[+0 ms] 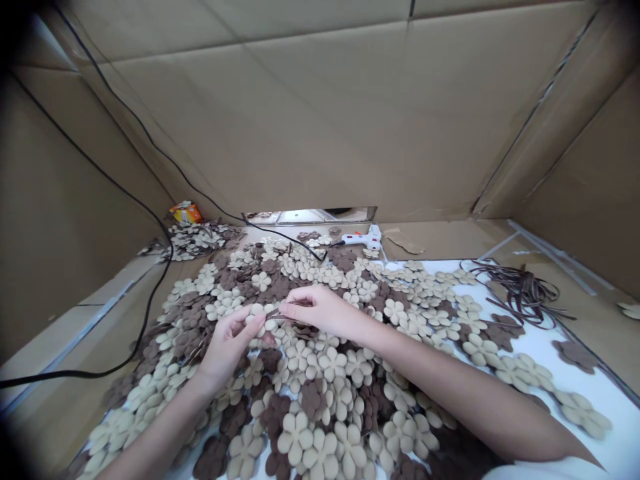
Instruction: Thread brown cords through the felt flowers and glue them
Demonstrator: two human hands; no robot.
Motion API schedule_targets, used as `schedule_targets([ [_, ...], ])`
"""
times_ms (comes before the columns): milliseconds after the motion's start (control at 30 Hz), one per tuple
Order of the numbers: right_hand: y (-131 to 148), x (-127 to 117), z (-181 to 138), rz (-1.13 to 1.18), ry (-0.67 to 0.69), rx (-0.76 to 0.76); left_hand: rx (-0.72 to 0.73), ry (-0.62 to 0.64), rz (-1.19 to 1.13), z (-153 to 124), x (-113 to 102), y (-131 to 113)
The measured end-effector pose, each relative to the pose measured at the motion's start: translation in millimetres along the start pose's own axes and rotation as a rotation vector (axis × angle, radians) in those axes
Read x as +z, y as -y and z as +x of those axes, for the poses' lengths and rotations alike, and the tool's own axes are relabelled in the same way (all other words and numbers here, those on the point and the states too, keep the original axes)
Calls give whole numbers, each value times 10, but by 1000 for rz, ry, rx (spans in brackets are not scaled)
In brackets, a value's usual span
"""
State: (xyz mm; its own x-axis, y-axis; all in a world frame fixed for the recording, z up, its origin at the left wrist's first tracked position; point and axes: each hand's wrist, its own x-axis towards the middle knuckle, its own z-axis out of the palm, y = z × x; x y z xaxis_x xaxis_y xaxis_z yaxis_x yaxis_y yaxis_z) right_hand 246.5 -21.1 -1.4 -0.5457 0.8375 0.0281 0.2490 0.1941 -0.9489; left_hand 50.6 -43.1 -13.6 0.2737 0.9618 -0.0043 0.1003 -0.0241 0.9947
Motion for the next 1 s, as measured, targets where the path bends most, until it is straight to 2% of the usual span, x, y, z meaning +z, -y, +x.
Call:
schedule_targets([
  [200, 37, -8, -62, 3, -1, 8, 17, -29, -13, -21, 58, 15],
  [433, 82, -23, -121, -98, -6, 29, 3, -71, 20, -63, 63, 1],
  [567, 117, -45, -183, 19, -25, 63, 59, -71, 15, -100, 54, -10],
  [800, 63, -81, -493, 227, -248, 146, 97, -108, -9, -105, 84, 60],
  [867, 43, -84, -627, 211, -313, 144, 108, -105, -26, -101, 98, 86],
  [1000, 12, -105, -908, 41, -414, 92, 121, -109, -60, -118, 111, 105],
])
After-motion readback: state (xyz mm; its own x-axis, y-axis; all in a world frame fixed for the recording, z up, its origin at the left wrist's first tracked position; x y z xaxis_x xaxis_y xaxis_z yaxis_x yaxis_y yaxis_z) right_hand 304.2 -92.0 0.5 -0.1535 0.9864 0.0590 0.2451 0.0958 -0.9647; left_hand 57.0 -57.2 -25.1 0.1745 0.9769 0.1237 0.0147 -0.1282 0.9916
